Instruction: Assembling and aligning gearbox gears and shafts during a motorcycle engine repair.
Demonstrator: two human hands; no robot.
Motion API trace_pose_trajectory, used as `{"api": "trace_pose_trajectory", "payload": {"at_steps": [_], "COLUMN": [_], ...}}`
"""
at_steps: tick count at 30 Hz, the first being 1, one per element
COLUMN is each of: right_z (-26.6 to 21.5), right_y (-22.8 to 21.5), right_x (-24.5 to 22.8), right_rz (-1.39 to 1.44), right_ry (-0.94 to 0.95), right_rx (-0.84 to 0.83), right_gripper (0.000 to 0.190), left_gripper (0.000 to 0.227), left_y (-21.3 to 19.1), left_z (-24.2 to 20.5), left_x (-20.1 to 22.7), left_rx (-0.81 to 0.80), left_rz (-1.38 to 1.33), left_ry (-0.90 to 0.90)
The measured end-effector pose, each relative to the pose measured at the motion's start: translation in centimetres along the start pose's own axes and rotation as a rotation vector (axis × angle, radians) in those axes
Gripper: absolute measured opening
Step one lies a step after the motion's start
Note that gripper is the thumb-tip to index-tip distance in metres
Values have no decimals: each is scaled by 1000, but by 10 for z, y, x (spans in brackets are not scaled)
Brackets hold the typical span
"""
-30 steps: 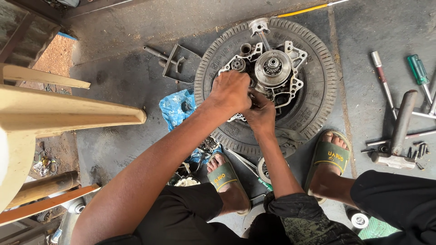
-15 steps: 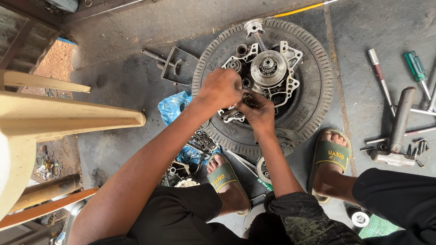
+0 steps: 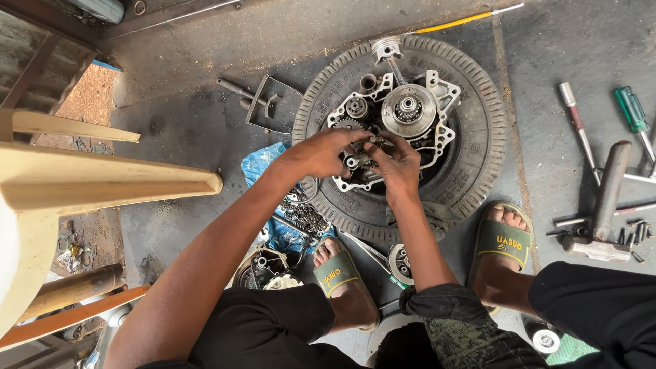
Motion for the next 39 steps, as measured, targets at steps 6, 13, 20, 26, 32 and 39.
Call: {"api": "trace_pose_trajectory", "payload": {"at_steps": [6,13,20,26,32,39], "right_z": [5,6,9,23,31,40], "right_y": [3,4,6,0,-1,3], "right_x": [-4,-15,-44,-43,-48,-60], "right_rz": [13,-41,-175,-164,-77,-114], "right_ry": [-25,-65,17,5,38,103], "right_rx": [12,14,-105,-185,-178,-233], "right_gripper": [48,48,34,18,20,22], "left_gripper": [98,86,76,70,62,65], "left_y": [7,16,27,24,58,113], "left_z": [4,13,10,2,-5,18], "left_x": [-6,-21,-21,-9,-5,-1], "left_rx": [164,269,481,650,1019,1387], "left_rz": [26,-3,-116,-177,-532,-1438], "left_ry": [172,203,245,138,-1,-193]}}
Point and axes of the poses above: each hand's wrist, its own z-axis towards the middle knuckle, its own y-axis out of the palm, x = y × z, the point moved 3 cm from there along z, towards the middle knuckle, and after that the axes turned 12 degrees about y, right-handed, at the moved point
